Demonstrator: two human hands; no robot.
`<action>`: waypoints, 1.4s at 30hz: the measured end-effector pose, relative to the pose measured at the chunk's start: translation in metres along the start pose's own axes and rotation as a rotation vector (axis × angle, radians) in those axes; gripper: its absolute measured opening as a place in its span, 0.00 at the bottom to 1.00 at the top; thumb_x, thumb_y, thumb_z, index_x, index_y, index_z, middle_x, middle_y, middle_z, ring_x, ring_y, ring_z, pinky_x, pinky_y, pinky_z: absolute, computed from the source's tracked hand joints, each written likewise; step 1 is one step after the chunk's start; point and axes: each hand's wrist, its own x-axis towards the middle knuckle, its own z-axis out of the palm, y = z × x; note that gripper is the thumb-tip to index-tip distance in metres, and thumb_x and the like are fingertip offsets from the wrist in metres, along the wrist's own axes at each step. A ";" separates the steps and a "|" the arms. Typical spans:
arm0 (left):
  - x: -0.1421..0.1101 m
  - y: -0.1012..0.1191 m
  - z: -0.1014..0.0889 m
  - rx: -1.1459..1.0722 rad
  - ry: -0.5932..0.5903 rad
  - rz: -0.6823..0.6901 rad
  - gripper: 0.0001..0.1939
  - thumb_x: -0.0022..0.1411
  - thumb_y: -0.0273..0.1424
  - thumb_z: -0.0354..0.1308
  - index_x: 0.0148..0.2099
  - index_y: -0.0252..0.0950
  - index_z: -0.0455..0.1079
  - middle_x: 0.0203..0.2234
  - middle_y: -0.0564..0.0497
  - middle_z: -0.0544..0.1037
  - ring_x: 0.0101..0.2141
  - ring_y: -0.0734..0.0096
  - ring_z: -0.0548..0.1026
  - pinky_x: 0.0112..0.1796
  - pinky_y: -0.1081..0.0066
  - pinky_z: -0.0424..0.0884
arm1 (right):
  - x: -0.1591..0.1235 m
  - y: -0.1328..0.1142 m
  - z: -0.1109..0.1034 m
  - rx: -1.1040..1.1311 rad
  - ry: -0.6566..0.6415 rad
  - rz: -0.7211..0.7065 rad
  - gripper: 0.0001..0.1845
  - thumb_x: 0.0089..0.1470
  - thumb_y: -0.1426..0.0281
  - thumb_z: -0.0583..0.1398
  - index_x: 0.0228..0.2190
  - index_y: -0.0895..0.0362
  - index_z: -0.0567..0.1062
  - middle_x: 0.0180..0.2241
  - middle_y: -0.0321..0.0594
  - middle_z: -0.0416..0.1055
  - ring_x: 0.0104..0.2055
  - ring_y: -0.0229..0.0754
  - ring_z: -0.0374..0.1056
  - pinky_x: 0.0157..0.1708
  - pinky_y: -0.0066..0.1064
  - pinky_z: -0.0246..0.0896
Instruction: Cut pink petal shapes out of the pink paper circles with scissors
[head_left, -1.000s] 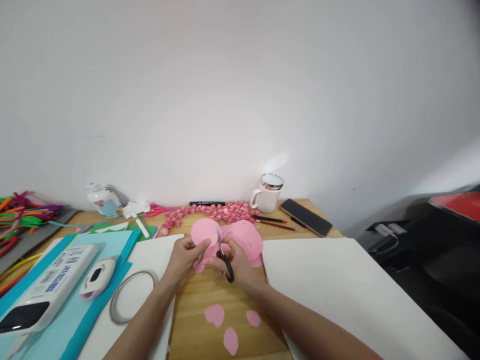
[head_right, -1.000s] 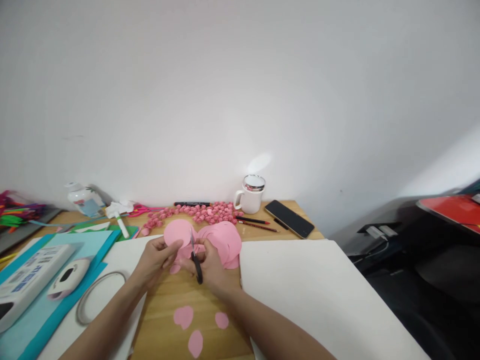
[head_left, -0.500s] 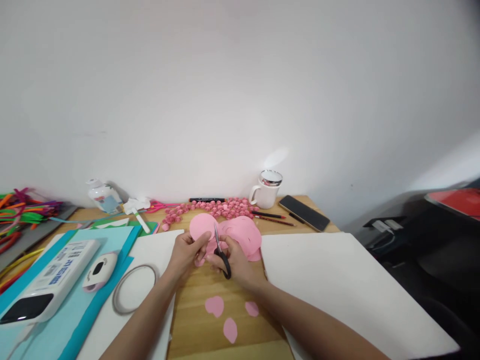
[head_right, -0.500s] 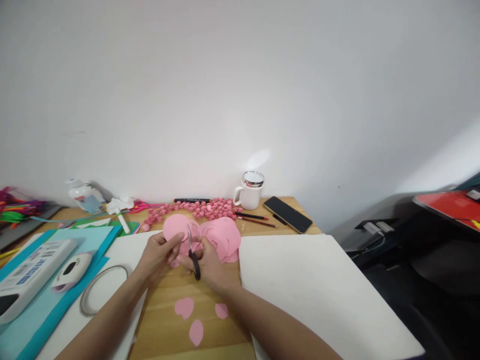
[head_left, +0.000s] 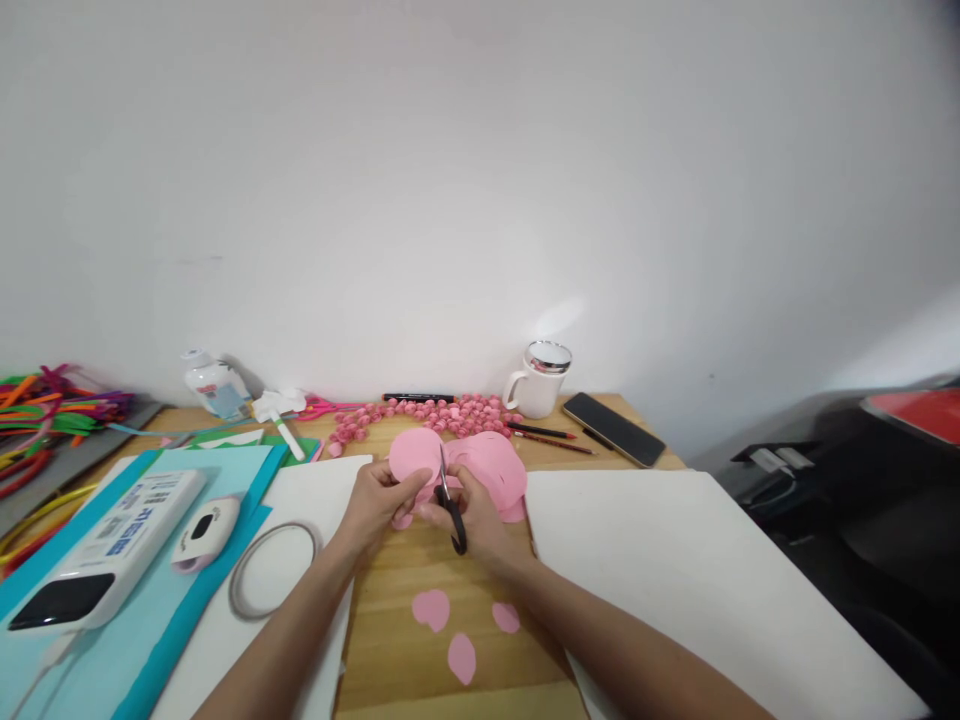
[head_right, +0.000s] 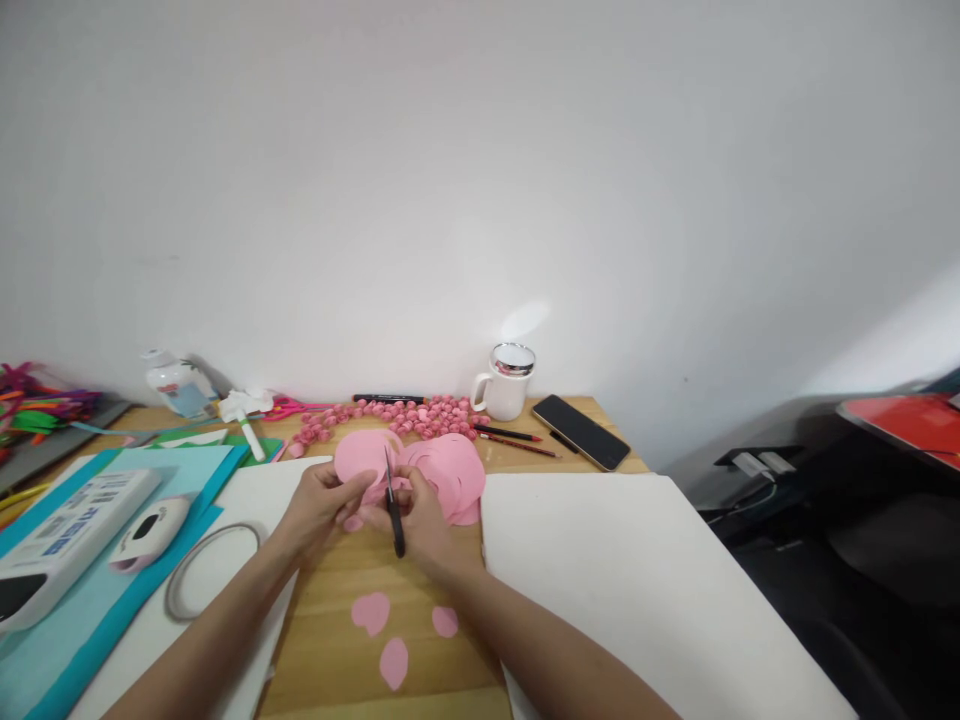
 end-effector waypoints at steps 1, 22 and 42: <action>0.001 -0.001 -0.001 0.005 0.000 0.001 0.23 0.43 0.39 0.66 0.12 0.35 0.58 0.04 0.59 0.58 0.09 0.83 0.55 0.12 0.78 0.53 | 0.000 0.000 0.000 -0.003 0.000 0.000 0.28 0.38 0.61 0.69 0.38 0.55 0.62 0.23 0.29 0.66 0.23 0.35 0.60 0.23 0.26 0.52; 0.003 -0.003 -0.003 -0.002 0.006 0.082 0.20 0.45 0.38 0.66 0.16 0.34 0.60 0.05 0.61 0.59 0.10 0.85 0.55 0.14 0.80 0.52 | 0.002 0.005 -0.002 -0.095 0.057 0.024 0.30 0.40 0.59 0.67 0.42 0.57 0.62 0.17 0.28 0.66 0.17 0.33 0.58 0.17 0.23 0.49; 0.002 -0.007 -0.002 -0.042 -0.064 0.026 0.19 0.46 0.37 0.66 0.16 0.34 0.61 0.05 0.60 0.61 0.09 0.84 0.55 0.13 0.78 0.53 | 0.003 -0.001 0.001 0.050 0.037 -0.025 0.29 0.36 0.64 0.70 0.37 0.55 0.62 0.24 0.30 0.68 0.25 0.37 0.64 0.27 0.28 0.57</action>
